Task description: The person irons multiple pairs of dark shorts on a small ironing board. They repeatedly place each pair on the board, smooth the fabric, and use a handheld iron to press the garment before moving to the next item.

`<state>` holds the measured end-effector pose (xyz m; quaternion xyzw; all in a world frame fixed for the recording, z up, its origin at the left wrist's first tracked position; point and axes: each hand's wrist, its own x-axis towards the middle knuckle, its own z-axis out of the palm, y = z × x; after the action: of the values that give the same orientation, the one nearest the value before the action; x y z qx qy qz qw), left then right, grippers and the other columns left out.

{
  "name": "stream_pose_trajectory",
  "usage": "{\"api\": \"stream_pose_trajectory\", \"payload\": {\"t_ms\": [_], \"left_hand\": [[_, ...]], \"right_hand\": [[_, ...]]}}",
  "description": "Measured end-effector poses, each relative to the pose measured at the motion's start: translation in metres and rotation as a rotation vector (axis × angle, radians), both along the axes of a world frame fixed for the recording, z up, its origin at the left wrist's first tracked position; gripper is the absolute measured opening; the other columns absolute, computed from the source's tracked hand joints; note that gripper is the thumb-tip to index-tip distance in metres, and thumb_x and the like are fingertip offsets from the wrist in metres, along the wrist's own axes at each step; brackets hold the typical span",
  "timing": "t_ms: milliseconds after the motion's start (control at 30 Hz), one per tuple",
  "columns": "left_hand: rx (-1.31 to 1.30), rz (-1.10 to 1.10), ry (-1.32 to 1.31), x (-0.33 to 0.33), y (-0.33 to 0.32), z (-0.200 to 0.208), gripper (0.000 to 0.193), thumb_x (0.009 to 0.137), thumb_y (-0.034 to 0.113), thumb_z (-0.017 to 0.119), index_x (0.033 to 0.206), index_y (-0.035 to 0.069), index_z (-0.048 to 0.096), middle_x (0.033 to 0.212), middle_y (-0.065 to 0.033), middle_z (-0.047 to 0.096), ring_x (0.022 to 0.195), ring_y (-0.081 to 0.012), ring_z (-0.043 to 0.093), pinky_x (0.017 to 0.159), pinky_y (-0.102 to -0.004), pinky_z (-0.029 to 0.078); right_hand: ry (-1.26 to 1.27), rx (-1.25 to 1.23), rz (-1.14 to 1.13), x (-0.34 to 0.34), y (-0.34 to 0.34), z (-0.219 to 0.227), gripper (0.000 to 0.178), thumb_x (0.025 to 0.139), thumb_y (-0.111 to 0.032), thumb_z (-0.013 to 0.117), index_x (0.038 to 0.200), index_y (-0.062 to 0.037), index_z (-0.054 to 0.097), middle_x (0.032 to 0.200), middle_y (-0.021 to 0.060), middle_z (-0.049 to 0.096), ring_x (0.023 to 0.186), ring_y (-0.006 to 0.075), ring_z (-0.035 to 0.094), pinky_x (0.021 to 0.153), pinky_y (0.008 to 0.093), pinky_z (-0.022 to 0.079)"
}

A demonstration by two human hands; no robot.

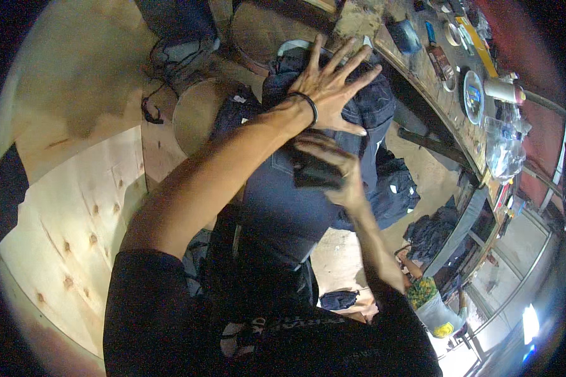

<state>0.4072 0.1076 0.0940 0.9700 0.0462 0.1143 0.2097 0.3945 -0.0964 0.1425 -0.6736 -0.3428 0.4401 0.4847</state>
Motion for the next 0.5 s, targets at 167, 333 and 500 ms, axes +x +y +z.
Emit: {"api": "stream_pose_trajectory", "payload": {"t_ms": [167, 333, 500], "left_hand": [[0.027, 0.010, -0.087, 0.001, 0.004, 0.009, 0.128, 0.071, 0.092, 0.071, 0.173, 0.026, 0.031, 0.181, -0.0162, 0.017, 0.167, -0.0413, 0.012, 0.129, -0.0759, 0.004], [-0.076, 0.354, -0.340, -0.056, -0.012, 0.031, 0.082, 0.104, 0.057, 0.066, 0.167, 0.011, 0.039, 0.171, -0.0240, 0.037, 0.159, -0.0446, 0.032, 0.128, -0.0612, 0.027], [-0.749, 0.636, 0.009, -0.203, -0.080, -0.019, 0.081, 0.112, 0.052, 0.053, 0.164, -0.005, 0.032, 0.159, -0.0350, 0.047, 0.146, -0.0502, 0.049, 0.123, -0.0498, 0.037]], "right_hand": [[0.086, -0.088, -0.187, -0.018, -0.022, 0.031, 0.059, 0.075, -0.011, 0.087, 0.132, -0.0019, 0.075, 0.134, 0.0181, 0.076, 0.131, 0.0305, 0.068, 0.114, 0.0448, 0.050], [-1.094, -0.129, -0.728, 0.028, -0.022, 0.011, 0.084, 0.087, -0.035, 0.090, 0.151, 0.0052, 0.054, 0.141, 0.0296, 0.063, 0.132, 0.0461, 0.058, 0.110, 0.0537, 0.046], [-0.752, -0.160, -1.023, 0.007, -0.058, -0.103, 0.073, 0.095, -0.039, 0.085, 0.146, 0.0071, 0.059, 0.141, 0.0275, 0.069, 0.130, 0.0376, 0.067, 0.114, 0.0418, 0.048]]}}
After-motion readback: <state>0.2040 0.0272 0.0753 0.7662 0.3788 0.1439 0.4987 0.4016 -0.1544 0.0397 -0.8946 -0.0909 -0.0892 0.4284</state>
